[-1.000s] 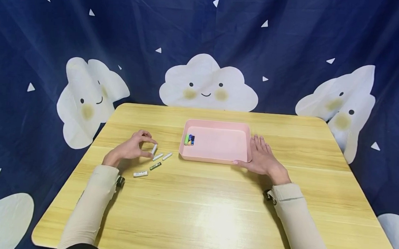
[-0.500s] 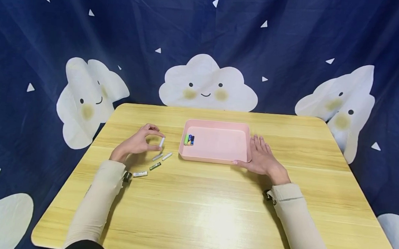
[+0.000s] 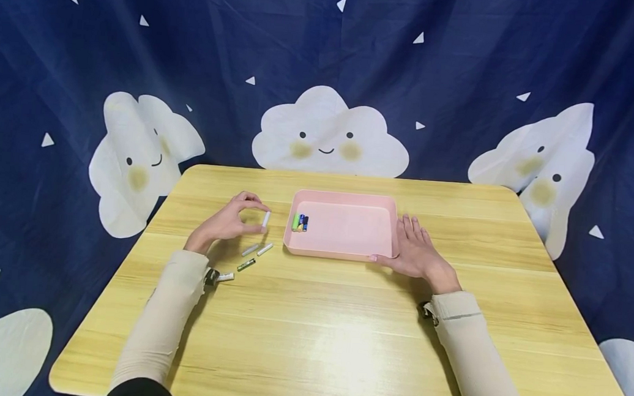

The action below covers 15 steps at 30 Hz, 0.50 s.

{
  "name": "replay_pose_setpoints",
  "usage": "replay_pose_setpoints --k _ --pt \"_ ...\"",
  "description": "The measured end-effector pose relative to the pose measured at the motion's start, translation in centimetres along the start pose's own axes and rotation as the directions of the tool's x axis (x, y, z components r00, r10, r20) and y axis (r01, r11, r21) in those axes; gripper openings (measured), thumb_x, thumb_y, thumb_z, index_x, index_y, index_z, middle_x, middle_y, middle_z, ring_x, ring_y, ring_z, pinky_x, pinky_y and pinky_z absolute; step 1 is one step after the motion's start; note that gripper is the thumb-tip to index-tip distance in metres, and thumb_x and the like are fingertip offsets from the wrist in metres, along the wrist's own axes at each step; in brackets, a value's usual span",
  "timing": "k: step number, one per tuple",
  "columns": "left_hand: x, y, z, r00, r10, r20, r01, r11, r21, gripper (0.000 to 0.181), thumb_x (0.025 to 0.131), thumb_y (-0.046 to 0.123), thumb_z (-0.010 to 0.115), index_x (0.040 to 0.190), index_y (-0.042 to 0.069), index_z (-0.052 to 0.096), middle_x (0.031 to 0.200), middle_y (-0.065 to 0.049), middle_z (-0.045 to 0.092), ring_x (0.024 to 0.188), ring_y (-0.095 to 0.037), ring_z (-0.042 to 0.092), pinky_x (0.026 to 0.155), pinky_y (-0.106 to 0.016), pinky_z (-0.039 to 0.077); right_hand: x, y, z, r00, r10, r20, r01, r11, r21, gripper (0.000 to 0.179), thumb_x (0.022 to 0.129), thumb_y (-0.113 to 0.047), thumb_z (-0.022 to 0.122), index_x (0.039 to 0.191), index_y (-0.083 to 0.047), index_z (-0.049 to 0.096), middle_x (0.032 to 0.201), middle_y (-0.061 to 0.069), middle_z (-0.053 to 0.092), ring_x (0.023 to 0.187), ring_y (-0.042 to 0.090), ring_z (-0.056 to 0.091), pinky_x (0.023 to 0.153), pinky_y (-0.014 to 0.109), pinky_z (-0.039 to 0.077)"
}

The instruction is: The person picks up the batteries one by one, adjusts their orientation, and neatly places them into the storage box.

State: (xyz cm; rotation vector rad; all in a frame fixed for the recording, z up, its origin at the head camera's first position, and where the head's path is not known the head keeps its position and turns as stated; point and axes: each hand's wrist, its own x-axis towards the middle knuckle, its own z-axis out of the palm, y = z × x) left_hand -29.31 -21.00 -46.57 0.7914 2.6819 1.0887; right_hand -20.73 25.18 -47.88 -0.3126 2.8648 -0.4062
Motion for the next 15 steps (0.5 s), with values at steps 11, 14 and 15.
replay_pose_setpoints --k 11,14,15 --pt "1.6 1.0 0.8 1.0 0.007 -0.025 -0.008 0.998 -0.068 0.052 0.085 0.026 0.086 0.132 0.011 0.07 0.138 -0.016 0.047 0.132 -0.038 0.043 0.114 -0.063 0.035 0.0 0.0 0.0 1.0 -0.001 -0.001 0.001 1.0 -0.006 0.13 0.088 -0.082 0.052 0.161 0.011 -0.001 0.171 0.03 -0.006 0.16 0.049 -0.006 0.129 0.063 0.003" --pt "2.2 1.4 1.1 0.999 0.009 -0.031 -0.012 0.996 -0.093 0.052 0.085 0.027 0.087 0.131 0.011 0.07 0.137 -0.015 0.048 0.132 -0.041 0.043 0.114 -0.063 0.035 0.0 0.0 0.0 1.0 -0.002 -0.002 0.002 1.0 -0.005 0.13 0.088 -0.082 0.052 0.161 0.011 -0.002 0.171 0.03 -0.006 0.16 0.049 -0.006 0.129 0.063 0.003" --pt "2.4 1.4 1.3 0.999 0.012 -0.032 -0.014 0.995 -0.095 0.052 0.085 0.027 0.086 0.132 0.011 0.07 0.137 -0.016 0.048 0.132 -0.041 0.043 0.114 -0.063 0.035 0.0 0.0 0.0 1.0 -0.002 -0.002 0.002 1.0 -0.005 0.13 0.088 -0.082 0.052 0.161 0.011 -0.002 0.171 0.03 -0.006 0.16 0.049 -0.006 0.129 0.063 0.003"
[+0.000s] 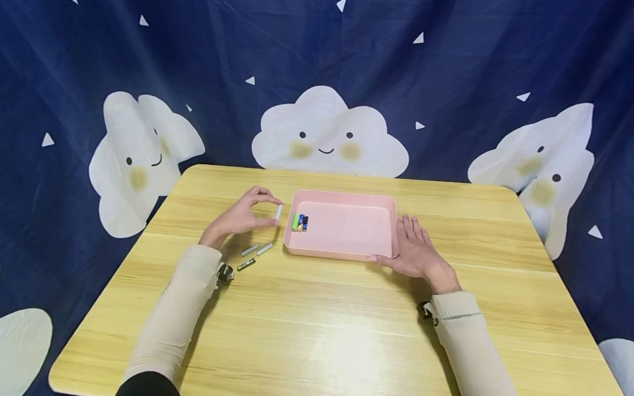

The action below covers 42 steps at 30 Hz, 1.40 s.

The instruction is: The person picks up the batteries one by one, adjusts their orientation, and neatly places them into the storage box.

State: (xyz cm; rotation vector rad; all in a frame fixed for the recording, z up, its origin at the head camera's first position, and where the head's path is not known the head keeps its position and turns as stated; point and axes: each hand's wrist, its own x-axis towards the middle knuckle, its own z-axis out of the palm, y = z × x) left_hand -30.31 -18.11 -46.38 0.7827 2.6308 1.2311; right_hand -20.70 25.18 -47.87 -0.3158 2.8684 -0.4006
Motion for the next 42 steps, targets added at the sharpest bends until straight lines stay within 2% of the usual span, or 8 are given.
replay_pose_setpoints --k 5,11,20,28,35,42 --pt "1.0 0.4 0.9 1.0 -0.006 -0.007 0.006 1.0 -0.011 0.049 0.084 0.024 0.087 0.13 0.012 0.071 0.142 -0.014 0.047 0.135 -0.035 0.04 0.117 -0.065 0.032 0.0 0.0 0.0 1.0 -0.001 -0.005 0.001 1.0 0.001 0.129 0.087 -0.082 0.052 0.161 0.01 0.0 0.171 0.03 -0.005 0.16 0.049 -0.005 0.129 0.063 0.003" --pt "2.0 0.7 2.1 1.0 -0.009 0.01 0.01 1.0 -0.013 0.051 0.085 0.023 0.086 0.131 0.008 0.071 0.153 -0.02 0.042 0.145 -0.04 0.034 0.12 -0.066 0.027 0.0 0.0 0.0 1.0 -0.004 -0.012 0.004 1.0 0.002 0.129 0.087 -0.081 0.053 0.161 0.011 0.001 0.171 0.03 -0.004 0.16 0.049 -0.004 0.129 0.063 0.004" --pt "2.6 1.3 3.6 0.998 -0.058 0.038 0.057 0.998 0.024 0.05 0.084 0.027 0.086 0.13 0.013 0.071 0.168 -0.019 0.027 0.157 -0.042 0.015 0.121 -0.071 0.022 -0.1 -0.1 0.0 1.0 -0.003 -0.013 0.004 1.0 0.011 0.129 0.087 -0.08 0.054 0.161 0.011 0.001 0.171 0.031 -0.004 0.16 0.049 -0.005 0.129 0.063 0.004" --pt "3.2 1.3 4.4 0.994 -0.085 0.064 0.084 0.996 0.031 0.052 0.083 0.03 0.087 0.13 0.013 0.072 0.172 -0.021 0.018 0.16 -0.044 0.006 0.123 -0.073 0.013 -0.1 -0.1 0.0 1.0 -0.002 -0.009 0.002 1.0 0.009 0.129 0.087 -0.081 0.054 0.161 0.011 0.0 0.171 0.031 -0.005 0.16 0.049 -0.005 0.129 0.064 0.004" --pt "3.6 1.4 5.4 0.99 -0.126 0.061 0.123 0.991 0.049 0.051 0.082 0.031 0.087 0.128 0.015 0.073 0.172 -0.023 0.013 0.16 -0.046 0.003 0.123 -0.075 0.011 -0.2 -0.1 -0.1 1.0 -0.003 -0.007 0.003 1.0 0.008 0.128 0.088 -0.08 0.053 0.161 0.011 -0.001 0.171 0.031 -0.005 0.16 0.049 -0.005 0.129 0.063 0.004" --pt "4.1 1.1 6.2 0.99 -0.128 0.05 0.125 0.99 0.068 0.048 0.082 0.027 0.088 0.126 0.014 0.074 0.171 -0.026 0.014 0.159 -0.047 0.004 0.124 -0.072 0.011 -0.1 0.0 0.1 1.0 -0.005 -0.011 0.005 1.0 0.006 0.128 0.088 -0.08 0.053 0.161 0.011 0.0 0.171 0.031 -0.005 0.159 0.049 -0.005 0.129 0.063 0.004"
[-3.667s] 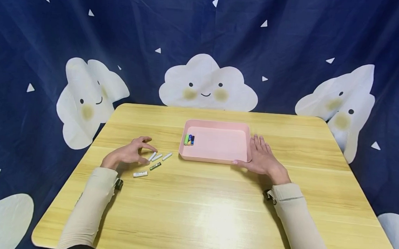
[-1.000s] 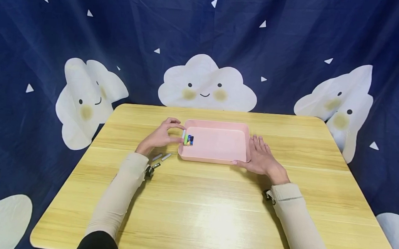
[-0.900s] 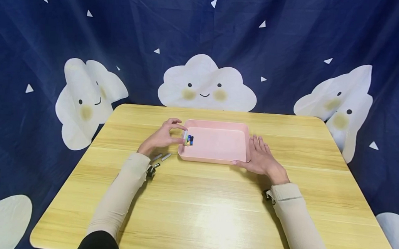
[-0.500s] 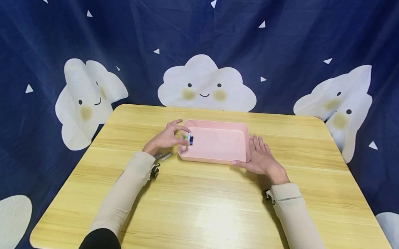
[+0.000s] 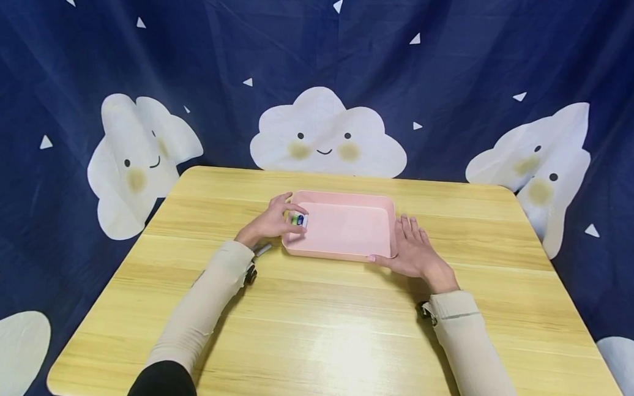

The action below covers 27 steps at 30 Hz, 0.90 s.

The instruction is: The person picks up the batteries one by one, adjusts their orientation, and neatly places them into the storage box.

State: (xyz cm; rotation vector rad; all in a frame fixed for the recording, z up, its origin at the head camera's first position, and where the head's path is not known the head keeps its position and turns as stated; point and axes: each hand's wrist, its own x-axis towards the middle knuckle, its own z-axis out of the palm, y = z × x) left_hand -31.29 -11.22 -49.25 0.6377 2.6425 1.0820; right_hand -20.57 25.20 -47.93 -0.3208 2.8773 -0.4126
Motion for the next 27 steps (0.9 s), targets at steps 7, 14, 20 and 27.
replay_pose_setpoints --k 7,14,20,27 --pt "0.18 0.19 0.43 1.0 -0.023 0.009 0.023 0.999 0.031 0.052 0.079 0.03 0.09 0.127 0.016 0.074 0.172 -0.023 0.015 0.16 -0.045 0.004 0.126 -0.07 0.007 0.07 -0.04 0.01 1.0 0.004 0.0 -0.004 1.0 0.011 0.129 0.087 -0.08 0.054 0.162 0.01 0.001 0.171 0.031 -0.005 0.159 0.049 -0.006 0.129 0.064 0.003" --pt "0.42 0.09 0.77 0.999 -0.042 0.011 0.041 0.996 0.077 0.056 0.078 0.033 0.09 0.129 0.018 0.073 0.172 -0.022 0.016 0.161 -0.044 0.005 0.127 -0.067 0.005 0.09 -0.06 0.01 1.0 0.008 0.001 -0.008 1.0 0.004 0.128 0.088 -0.08 0.054 0.162 0.01 0.0 0.171 0.03 -0.005 0.16 0.049 -0.006 0.129 0.063 0.004" --pt "0.6 0.01 0.98 1.0 -0.012 0.0 0.012 0.991 0.133 0.054 0.079 0.031 0.089 0.128 0.015 0.074 0.167 -0.022 0.034 0.16 -0.045 0.011 0.128 -0.065 0.008 0.14 0.0 0.08 1.0 0.006 0.006 -0.006 1.0 0.008 0.128 0.087 -0.08 0.054 0.162 0.01 0.001 0.171 0.03 -0.005 0.159 0.05 -0.006 0.129 0.064 0.004" --pt "0.56 0.35 0.97 1.0 -0.022 0.012 0.02 0.985 0.174 0.051 0.081 0.033 0.088 0.128 0.016 0.074 0.166 -0.021 0.036 0.16 -0.044 0.012 0.129 -0.063 0.011 0.13 -0.02 0.0 1.0 0.007 0.004 -0.007 1.0 0.004 0.129 0.088 -0.08 0.054 0.161 0.01 0.0 0.171 0.031 -0.004 0.159 0.05 -0.005 0.129 0.064 0.004"
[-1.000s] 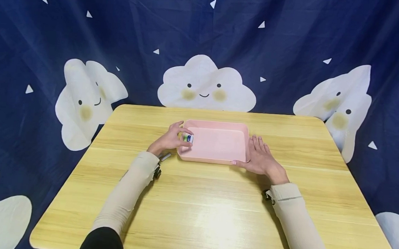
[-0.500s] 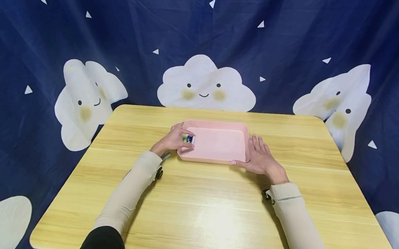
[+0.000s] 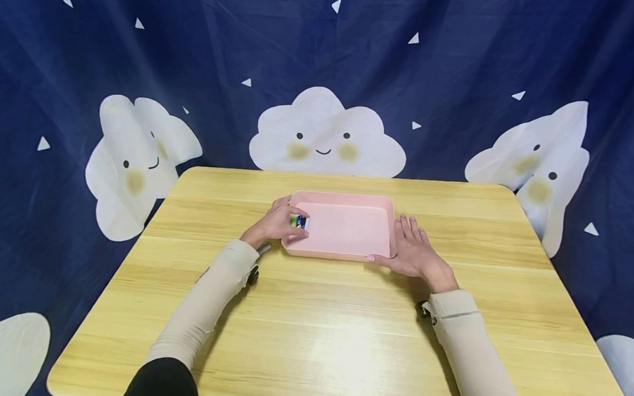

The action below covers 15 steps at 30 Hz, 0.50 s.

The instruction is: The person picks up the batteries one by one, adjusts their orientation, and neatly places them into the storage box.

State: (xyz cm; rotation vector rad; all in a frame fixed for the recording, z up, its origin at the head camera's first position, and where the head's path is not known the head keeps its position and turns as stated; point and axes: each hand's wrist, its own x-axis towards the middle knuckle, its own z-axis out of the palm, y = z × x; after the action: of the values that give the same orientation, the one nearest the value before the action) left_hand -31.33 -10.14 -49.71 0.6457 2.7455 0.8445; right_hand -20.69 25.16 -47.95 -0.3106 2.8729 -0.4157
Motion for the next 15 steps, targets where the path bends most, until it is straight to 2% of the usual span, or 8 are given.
replay_pose_setpoints --k 6,15 --pt "-0.14 0.33 -0.04 1.0 -0.026 0.005 0.026 1.0 0.004 0.051 0.082 0.034 0.088 0.128 0.018 0.074 0.169 -0.022 0.028 0.16 -0.041 0.011 0.129 -0.062 0.011 -0.06 -0.02 -0.08 1.0 0.002 0.003 -0.002 1.0 0.004 0.129 0.087 -0.081 0.054 0.162 0.01 0.0 0.171 0.03 -0.005 0.16 0.049 -0.006 0.129 0.063 0.004" --pt "-0.06 0.4 0.02 0.999 -0.038 0.016 0.038 0.999 0.026 0.052 0.084 0.035 0.087 0.131 0.019 0.072 0.169 -0.02 0.029 0.161 -0.04 0.01 0.129 -0.061 0.01 -0.07 -0.08 -0.12 1.0 0.004 0.004 -0.004 1.0 0.009 0.13 0.087 -0.082 0.054 0.162 0.01 0.001 0.171 0.03 -0.005 0.159 0.049 -0.006 0.129 0.063 0.003"
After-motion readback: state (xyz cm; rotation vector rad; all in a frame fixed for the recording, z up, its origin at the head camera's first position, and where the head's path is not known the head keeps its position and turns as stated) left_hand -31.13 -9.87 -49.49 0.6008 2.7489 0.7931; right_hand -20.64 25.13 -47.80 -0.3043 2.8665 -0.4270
